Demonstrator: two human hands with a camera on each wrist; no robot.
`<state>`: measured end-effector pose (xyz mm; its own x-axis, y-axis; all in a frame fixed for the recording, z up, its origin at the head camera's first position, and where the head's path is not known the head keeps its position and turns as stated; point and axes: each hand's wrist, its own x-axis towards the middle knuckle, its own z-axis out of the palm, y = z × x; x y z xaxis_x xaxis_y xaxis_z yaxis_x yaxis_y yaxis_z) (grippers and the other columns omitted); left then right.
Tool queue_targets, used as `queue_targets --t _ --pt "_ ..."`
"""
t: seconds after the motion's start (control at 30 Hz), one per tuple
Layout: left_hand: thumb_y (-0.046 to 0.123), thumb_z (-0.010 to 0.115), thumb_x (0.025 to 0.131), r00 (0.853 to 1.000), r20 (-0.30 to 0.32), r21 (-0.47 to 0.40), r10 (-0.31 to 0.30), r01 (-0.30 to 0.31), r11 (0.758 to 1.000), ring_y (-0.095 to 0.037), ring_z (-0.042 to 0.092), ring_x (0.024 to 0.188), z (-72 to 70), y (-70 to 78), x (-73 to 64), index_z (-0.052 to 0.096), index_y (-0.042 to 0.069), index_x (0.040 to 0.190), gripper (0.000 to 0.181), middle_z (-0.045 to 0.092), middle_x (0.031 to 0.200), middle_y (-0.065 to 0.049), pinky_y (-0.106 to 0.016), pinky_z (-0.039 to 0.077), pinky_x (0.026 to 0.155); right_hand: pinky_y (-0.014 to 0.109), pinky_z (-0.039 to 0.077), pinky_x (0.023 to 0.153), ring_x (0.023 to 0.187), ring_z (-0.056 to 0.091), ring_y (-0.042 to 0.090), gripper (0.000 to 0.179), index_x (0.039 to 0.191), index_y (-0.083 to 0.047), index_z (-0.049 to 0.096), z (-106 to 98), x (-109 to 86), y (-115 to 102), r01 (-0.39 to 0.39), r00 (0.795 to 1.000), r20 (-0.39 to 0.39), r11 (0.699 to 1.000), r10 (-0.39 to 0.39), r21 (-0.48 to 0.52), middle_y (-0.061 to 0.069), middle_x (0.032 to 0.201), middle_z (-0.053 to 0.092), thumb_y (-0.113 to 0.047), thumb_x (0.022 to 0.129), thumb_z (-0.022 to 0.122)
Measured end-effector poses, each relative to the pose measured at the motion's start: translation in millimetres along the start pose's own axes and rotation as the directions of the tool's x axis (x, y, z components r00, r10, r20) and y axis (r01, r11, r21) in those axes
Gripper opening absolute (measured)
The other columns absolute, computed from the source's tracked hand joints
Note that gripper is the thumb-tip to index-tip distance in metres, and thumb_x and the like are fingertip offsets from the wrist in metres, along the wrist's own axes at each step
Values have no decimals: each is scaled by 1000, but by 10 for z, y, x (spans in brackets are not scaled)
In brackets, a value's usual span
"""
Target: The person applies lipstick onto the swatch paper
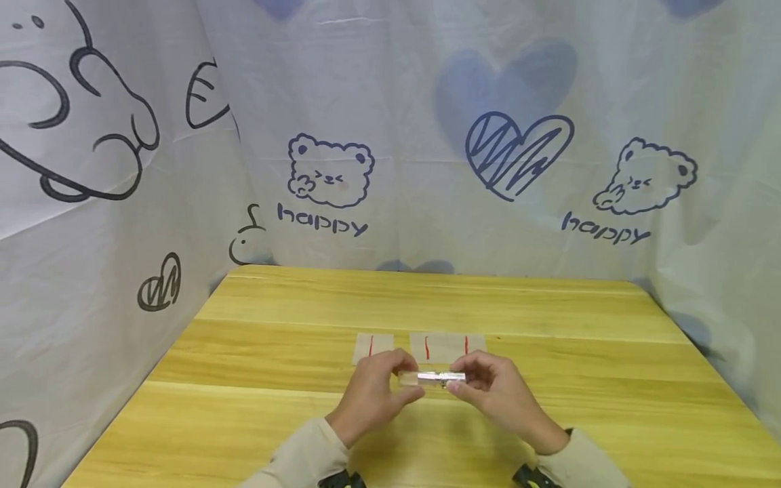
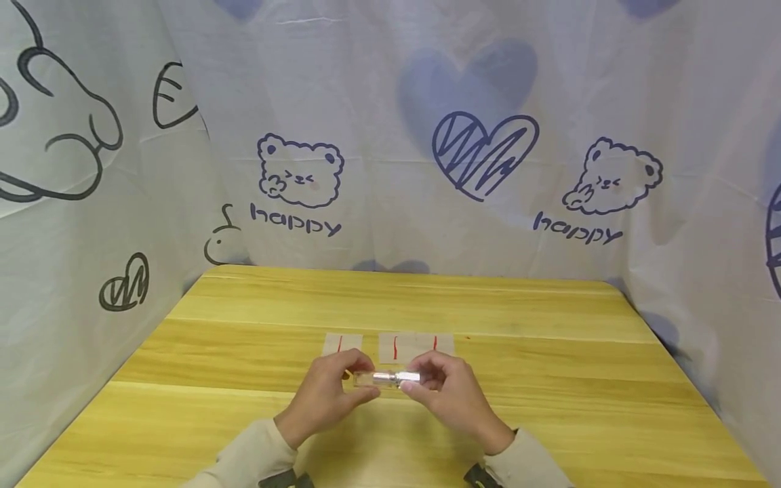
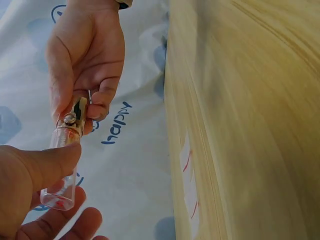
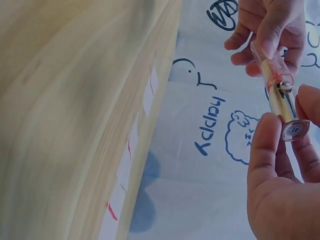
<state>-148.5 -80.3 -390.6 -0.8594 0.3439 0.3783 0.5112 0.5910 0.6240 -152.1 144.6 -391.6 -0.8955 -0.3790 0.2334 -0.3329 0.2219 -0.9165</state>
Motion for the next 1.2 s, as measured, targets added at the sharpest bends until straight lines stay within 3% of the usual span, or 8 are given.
queue_targets --t 0.27,0.53,0.9,1.2 --pt "13 84 75 999 -30 -26 41 -41 999 -8 61 82 28 30 -9 67 12 91 24 69 92 4 -27 52 72 31 57 67 76 65 19 21 103 5 63 13 11 27 -27 999 19 999 27 21 11 91 67 -12 92 68" --pt "11 85 73 996 -49 -43 76 -78 996 -19 65 83 60 41 -13 66 10 90 26 69 91 2 -33 54 70 31 58 64 71 65 19 20 101 7 62 2 21 41 -25 998 63 998 21 58 16 88 67 -12 97 61" --pt "9 86 72 996 -44 -45 77 -79 996 -11 63 83 70 59 5 67 10 90 26 70 90 2 -27 52 71 33 58 66 73 66 22 21 101 8 61 7 25 40 -44 995 95 998 39 51 16 90 66 -13 97 61" --pt "12 85 73 997 -8 -43 77 -78 996 -10 61 83 35 9 68 69 10 94 27 70 92 3 -30 53 73 24 51 60 69 58 14 26 108 4 62 -77 69 53 -80 974 208 995 89 -52 9 90 65 -14 90 71"
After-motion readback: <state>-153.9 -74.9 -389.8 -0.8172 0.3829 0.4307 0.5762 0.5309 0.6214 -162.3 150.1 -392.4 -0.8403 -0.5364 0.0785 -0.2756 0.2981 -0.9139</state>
